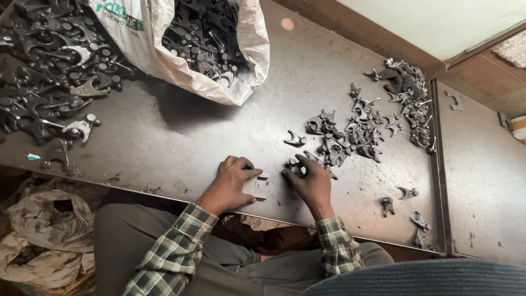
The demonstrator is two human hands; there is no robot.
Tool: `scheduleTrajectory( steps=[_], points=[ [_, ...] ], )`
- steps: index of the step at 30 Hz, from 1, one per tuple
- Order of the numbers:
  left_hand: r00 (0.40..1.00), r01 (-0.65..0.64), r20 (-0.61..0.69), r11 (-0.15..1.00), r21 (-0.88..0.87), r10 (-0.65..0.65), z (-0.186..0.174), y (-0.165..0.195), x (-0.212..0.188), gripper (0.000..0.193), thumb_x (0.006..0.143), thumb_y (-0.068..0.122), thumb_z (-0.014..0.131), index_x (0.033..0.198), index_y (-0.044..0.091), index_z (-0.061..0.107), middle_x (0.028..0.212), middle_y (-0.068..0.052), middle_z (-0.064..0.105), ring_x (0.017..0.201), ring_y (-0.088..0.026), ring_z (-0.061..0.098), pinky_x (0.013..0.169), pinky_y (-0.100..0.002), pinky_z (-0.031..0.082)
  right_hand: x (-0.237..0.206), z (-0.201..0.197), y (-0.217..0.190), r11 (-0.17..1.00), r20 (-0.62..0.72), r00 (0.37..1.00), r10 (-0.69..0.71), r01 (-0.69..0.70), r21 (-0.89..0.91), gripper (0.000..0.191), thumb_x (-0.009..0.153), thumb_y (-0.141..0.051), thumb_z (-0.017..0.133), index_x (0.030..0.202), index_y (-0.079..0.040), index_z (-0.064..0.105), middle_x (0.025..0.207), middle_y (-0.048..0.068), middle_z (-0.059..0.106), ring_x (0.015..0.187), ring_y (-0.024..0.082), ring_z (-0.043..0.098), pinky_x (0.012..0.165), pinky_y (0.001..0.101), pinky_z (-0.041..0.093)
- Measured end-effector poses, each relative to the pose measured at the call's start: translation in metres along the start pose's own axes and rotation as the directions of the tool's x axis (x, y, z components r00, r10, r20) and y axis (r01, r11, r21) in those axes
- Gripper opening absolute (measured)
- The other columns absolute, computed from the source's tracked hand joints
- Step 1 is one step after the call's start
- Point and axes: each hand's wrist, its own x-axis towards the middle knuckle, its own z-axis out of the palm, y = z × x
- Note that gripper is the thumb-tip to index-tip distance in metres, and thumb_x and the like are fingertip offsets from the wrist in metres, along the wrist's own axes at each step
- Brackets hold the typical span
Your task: The person sits on the floor at a metal table and sorts small dark metal castings, picking pieces one at a time, turning them over in their hands, and placing them into separate piles, with a sack of castings on the table.
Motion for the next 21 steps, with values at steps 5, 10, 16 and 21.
scheduleTrajectory(
  steps=[5,10,16,21],
  points=[
    [1.000,0.026,0.017,1.000,0.003,-0.026,0.000,0.002,0.001,0.073,0.057,0.024,0.093,0.126,0.017,0.072,0.125,-0.002,0.059,0.125,-0.027,0.045,0.115,-0.043,0.034,-0.001,-0.005,0.014,0.993,-0.019,0.999,-0.029,0.031,0.115,0.045,0.080,-0.032,0.084,0.118,-0.010,0.076,0.102,0.009,0.079,0.081,0.017,0.077,0.071,0.0293,0.061],
    [0.999,0.025,0.028,1.000,0.015,-0.025,0.000,0.003,0.001,0.071,0.058,0.027,0.094,0.125,0.017,0.072,0.126,-0.003,0.058,0.124,-0.026,0.045,0.115,-0.043,0.033,-0.012,-0.017,0.018,0.753,0.244,0.963,0.112,-0.243,0.612,0.040,0.089,-0.022,0.074,0.126,-0.006,0.071,0.091,0.008,0.076,0.071,0.010,0.069,0.052,0.0224,0.051],
    [0.999,0.020,0.026,1.000,0.009,-0.020,-0.002,0.004,0.000,0.072,0.059,0.025,0.093,0.126,0.017,0.071,0.126,-0.003,0.058,0.124,-0.026,0.045,0.114,-0.042,0.033,-0.031,-0.005,0.017,0.486,0.489,0.865,0.112,-0.477,0.732,0.031,0.097,-0.019,0.066,0.124,-0.004,0.065,0.089,0.004,0.074,0.055,0.006,0.052,0.044,0.0205,0.038],
    [0.999,0.031,0.030,1.000,0.003,-0.031,-0.003,0.005,0.000,0.072,0.057,0.024,0.093,0.126,0.017,0.072,0.125,-0.003,0.059,0.124,-0.027,0.045,0.115,-0.042,0.033,-0.035,0.013,0.016,0.548,0.308,0.951,0.027,-0.272,0.791,0.025,0.094,-0.011,0.075,0.112,-0.001,0.061,0.101,0.004,0.078,0.085,0.007,0.070,0.070,0.0216,0.056]
  ],
)
